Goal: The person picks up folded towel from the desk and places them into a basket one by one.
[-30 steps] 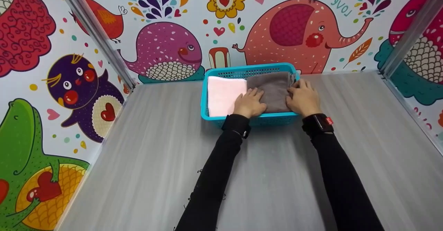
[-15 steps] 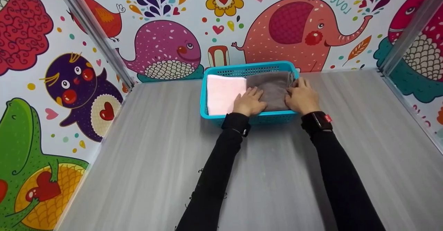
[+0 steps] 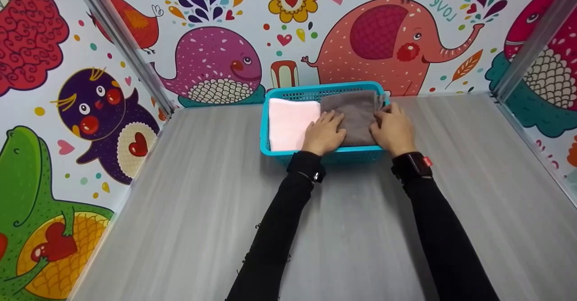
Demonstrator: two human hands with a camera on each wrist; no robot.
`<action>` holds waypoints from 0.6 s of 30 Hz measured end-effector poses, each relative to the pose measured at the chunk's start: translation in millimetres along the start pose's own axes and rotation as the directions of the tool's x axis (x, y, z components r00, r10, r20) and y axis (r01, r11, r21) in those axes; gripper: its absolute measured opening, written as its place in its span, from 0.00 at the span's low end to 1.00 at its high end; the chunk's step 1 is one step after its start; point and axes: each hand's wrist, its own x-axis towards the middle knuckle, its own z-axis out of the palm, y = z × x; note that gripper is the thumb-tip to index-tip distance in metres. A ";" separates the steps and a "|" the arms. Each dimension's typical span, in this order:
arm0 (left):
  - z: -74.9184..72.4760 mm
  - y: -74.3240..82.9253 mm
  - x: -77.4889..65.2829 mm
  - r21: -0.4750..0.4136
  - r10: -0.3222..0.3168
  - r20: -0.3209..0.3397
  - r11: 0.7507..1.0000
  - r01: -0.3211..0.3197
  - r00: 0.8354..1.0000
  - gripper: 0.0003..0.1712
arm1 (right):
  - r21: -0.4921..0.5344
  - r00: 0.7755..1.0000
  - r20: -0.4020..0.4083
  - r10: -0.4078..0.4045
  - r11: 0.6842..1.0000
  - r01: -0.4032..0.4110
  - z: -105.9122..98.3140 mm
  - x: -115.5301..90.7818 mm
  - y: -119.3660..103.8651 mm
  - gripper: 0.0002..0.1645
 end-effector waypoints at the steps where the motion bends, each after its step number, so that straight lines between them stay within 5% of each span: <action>1: -0.2 0.7 0.3 -0.011 0.008 -0.017 1.000 -0.008 1.000 0.32 | 0.018 1.000 -0.025 0.008 1.000 -0.008 0.4 0.0 1.1 0.25; 10: -11.6 -3.8 -8.1 0.015 0.084 -0.146 0.996 -0.083 0.986 0.36 | 0.086 0.995 -0.095 -0.013 0.996 0.021 -4.0 2.8 7.1 0.29; 18: -62.1 -27.0 -24.5 0.245 0.127 -0.222 0.967 -0.070 0.967 0.47 | 0.010 0.999 0.034 -0.008 1.000 0.007 -54.2 -0.6 27.7 0.47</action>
